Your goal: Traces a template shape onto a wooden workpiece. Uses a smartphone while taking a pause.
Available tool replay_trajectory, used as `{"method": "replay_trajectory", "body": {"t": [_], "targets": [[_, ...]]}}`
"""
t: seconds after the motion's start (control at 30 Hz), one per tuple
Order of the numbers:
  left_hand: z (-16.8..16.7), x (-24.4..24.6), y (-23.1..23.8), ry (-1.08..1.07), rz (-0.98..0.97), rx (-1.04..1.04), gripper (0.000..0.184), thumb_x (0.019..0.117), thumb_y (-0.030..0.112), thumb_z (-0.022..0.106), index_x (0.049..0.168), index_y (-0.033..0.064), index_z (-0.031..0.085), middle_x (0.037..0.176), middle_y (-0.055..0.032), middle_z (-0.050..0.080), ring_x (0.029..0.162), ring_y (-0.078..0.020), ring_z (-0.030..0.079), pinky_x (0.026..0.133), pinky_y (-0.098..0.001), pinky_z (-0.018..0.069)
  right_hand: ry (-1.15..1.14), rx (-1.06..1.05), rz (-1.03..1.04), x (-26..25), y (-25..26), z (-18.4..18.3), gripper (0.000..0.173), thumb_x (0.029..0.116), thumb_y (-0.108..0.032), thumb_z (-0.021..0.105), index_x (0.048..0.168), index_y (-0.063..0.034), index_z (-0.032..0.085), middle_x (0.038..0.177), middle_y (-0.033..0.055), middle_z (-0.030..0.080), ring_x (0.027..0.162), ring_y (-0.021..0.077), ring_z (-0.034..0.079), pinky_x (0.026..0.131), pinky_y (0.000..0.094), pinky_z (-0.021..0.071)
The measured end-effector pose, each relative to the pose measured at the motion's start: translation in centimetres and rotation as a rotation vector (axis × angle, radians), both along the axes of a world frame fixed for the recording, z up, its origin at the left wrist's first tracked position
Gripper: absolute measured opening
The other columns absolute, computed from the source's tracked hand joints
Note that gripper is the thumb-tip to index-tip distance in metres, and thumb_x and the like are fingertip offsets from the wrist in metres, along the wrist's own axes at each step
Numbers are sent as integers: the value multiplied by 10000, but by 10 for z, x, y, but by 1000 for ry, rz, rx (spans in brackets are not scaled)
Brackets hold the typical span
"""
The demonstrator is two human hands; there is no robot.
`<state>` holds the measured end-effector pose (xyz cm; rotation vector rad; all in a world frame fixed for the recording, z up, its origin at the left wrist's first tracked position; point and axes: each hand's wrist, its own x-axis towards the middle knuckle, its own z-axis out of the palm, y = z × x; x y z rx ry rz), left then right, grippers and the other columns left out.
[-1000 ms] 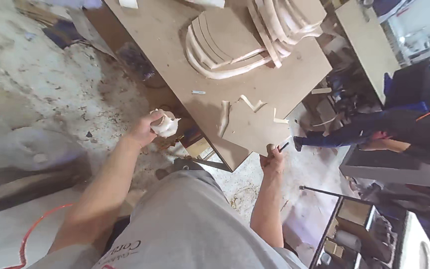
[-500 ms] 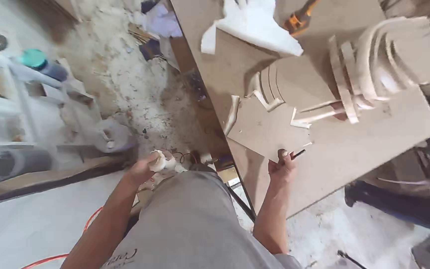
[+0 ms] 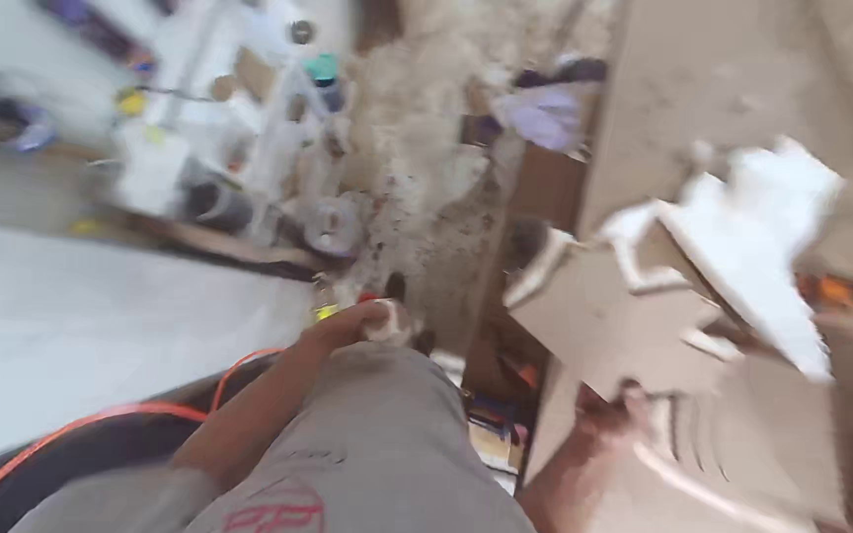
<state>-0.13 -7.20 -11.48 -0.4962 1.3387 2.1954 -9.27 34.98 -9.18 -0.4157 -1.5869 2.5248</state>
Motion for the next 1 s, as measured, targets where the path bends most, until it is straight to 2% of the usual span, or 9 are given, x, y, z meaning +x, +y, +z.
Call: {"method": "replay_trajectory", "body": {"t": [0.07,0.13,0.23,0.33,0.43,0.6,0.7,0.9,1.0], "targets": [[-14,-5,-32,-2,111,87,299,924,394,589,1097,161,662,951,40,720,878,-72,685,809,-298,592,-13,-3,75,-24,-28,9,312,757,-455,857,992,-285,742,860,-75,755,706,46,706,607,261,612],[-25,-13,-75,16,250,195,348,902,421,635,1121,151,648,960,15,726,889,-96,696,811,-309,599,-7,-144,48,-51,-60,12,301,792,-426,850,964,-206,735,797,-11,730,625,74,672,568,257,588],[-31,-24,-150,-21,571,157,246,1003,314,487,1081,128,629,894,17,730,809,-76,698,743,-269,602,63,-352,324,-89,-101,9,355,877,-454,757,1031,-134,771,726,25,711,574,98,653,567,270,575],[-40,-10,-241,-168,917,-6,308,1088,312,351,1106,129,598,910,8,691,825,-101,674,765,-311,591,57,-321,599,-133,-179,16,443,889,-505,709,1094,-116,759,726,-6,710,589,75,645,592,251,564],[-50,22,-318,-188,1154,13,358,1085,389,308,1121,188,602,999,4,700,933,-136,680,837,-367,588,-4,-255,645,-175,-271,35,319,909,-427,729,1040,-138,759,721,-3,716,579,77,658,572,248,574],[-56,49,-348,-468,1349,-6,312,1108,355,350,1100,147,581,905,5,668,824,-112,668,746,-330,589,-216,15,653,-203,-359,58,268,812,-496,791,884,-240,753,553,-48,598,432,50,545,430,237,485],[-44,34,-338,-506,1406,46,271,1105,303,389,1152,109,573,926,-3,657,823,-104,661,731,-319,584,-325,88,673,-210,-391,65,263,741,-559,814,789,-310,748,542,-89,610,451,12,581,452,202,508],[-49,-11,-359,-410,1142,85,337,1112,298,381,1220,56,589,1001,-47,673,886,-129,664,811,-334,580,-233,-21,746,-238,-416,54,298,945,-550,637,905,-293,783,576,-85,639,448,17,573,441,199,497],[-45,-45,-387,-300,1002,-78,254,1085,233,441,1203,62,588,956,6,658,845,-56,642,783,-256,562,-278,51,659,-279,-467,43,234,772,-516,774,766,-284,743,521,-79,573,432,48,556,422,253,490]]}}
